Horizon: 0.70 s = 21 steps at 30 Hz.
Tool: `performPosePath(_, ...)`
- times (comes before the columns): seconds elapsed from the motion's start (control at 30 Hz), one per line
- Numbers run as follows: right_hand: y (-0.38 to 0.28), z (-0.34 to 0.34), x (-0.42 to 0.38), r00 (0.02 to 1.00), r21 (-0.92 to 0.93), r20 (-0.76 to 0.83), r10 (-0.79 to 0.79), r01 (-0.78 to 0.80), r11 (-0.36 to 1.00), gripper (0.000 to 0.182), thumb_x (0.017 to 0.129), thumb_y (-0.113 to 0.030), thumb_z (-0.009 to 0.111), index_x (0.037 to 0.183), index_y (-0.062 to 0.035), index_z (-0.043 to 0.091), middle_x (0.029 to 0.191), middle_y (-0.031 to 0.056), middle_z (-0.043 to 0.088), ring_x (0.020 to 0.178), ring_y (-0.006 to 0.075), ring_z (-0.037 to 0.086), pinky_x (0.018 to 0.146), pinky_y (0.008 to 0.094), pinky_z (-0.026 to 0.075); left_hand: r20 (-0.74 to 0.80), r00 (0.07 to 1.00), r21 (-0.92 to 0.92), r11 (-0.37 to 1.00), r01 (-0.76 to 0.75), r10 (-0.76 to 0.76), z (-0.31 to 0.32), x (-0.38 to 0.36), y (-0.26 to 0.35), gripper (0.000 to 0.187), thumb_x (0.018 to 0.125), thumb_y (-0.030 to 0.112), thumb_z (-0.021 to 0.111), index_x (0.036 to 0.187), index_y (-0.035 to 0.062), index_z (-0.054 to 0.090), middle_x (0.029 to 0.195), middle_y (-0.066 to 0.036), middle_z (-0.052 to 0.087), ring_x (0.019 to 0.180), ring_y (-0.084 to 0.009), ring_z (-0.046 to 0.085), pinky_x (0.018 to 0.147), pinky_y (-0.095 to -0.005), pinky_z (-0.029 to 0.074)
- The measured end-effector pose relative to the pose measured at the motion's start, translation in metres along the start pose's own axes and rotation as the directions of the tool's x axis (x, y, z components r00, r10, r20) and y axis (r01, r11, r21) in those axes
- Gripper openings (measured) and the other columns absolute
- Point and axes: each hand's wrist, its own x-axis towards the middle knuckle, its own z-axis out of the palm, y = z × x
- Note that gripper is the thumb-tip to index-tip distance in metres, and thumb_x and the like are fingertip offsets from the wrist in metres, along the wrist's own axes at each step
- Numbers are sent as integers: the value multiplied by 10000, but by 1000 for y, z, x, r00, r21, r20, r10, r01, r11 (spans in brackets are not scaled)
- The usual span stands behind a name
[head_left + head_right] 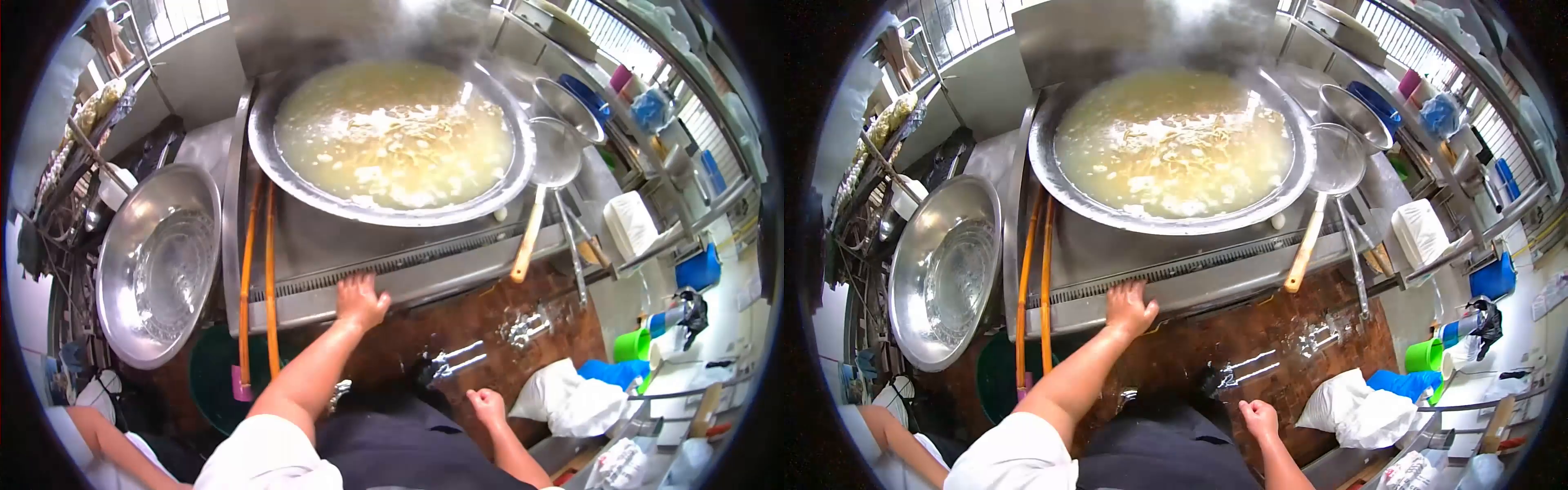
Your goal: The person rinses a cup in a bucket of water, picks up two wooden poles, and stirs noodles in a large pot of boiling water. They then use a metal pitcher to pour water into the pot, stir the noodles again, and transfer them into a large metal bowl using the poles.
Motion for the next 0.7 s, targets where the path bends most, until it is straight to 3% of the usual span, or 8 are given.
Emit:
performPosePath(0.07, 4, -15, 14, 998, 27, -55, 6, -4, 1000, 425, 805, -394, 667, 598, -32, 581, 539, 91, 548, 507, 164, 503, 542, 356, 433, 112, 994, -21, 1000, 7, -4, -4, 2, -7, 607, 742, 416, 621, 1223, 54, 547, 1204, -171, 562, 1147, -321, 497, 984, -465, 357)
performPosePath(0.13, 10, -29, 41, 997, -58, -72, 3, -7, 998, 407, 804, -391, 667, 617, -34, 607, 552, 99, 565, 516, 171, 533, 555, 359, 449, 226, 973, 7, 999, 35, -36, -22, 5, -1, 616, 736, 419, 631, 1219, 46, 546, 1202, -177, 569, 1139, -332, 514, 987, -462, 369)
performPosePath(0.27, 20, -58, 96, 994, -67, 80, 76, -71, 995, 365, 811, -380, 665, 681, -41, 634, 585, 87, 606, 522, 178, 577, 527, 353, 471, 190, 982, 74, 997, -18, 4, -33, 7, 4, 614, 731, 390, 665, 1226, 48, 541, 1190, -175, 571, 1137, -336, 514, 986, -450, 385)
performPosePath(0.33, 17, -73, 116, 988, 22, 90, 129, -131, 991, 346, 816, -364, 666, 697, -41, 635, 599, 84, 612, 518, 172, 575, 510, 340, 472, 411, 910, 35, 998, 45, -55, -44, 16, 3, 653, 732, 401, 694, 1254, 45, 527, 1226, -183, 557, 1169, -333, 501, 1012, -434, 375)
performPosePath(0.5, 13, -78, 135, 933, 261, 90, 350, -361, 895, 257, 837, -279, 634, 762, -34, 612, 659, 66, 622, 477, 159, 561, 440, 294, 444, 457, 889, 31, 1000, 7, -20, -50, 25, 2, 625, 703, 433, 747, 1158, 44, 567, 1131, -185, 609, 1073, -336, 572, 925, -437, 443)
performPosePath(0.6, 5, -73, 121, 875, 182, 112, 471, -484, 856, 263, 834, -295, 634, 761, -45, 602, 662, 60, 616, 474, 151, 557, 406, 292, 413, 486, 872, -31, 998, -48, 57, -51, 34, -8, 614, 701, 439, 754, 1133, 39, 579, 1060, -185, 637, 1009, -347, 606, 891, -445, 465)
performPosePath(0.7, -25, -53, 94, 843, 154, 147, 518, -537, 829, 269, 854, -302, 624, 771, -46, 622, 648, 74, 624, 480, 170, 583, 415, 316, 445, 522, 843, -108, 990, -88, 132, -51, 44, -16, 608, 688, 445, 765, 1101, 39, 581, 1041, -192, 639, 978, -346, 621, 853, -441, 491)
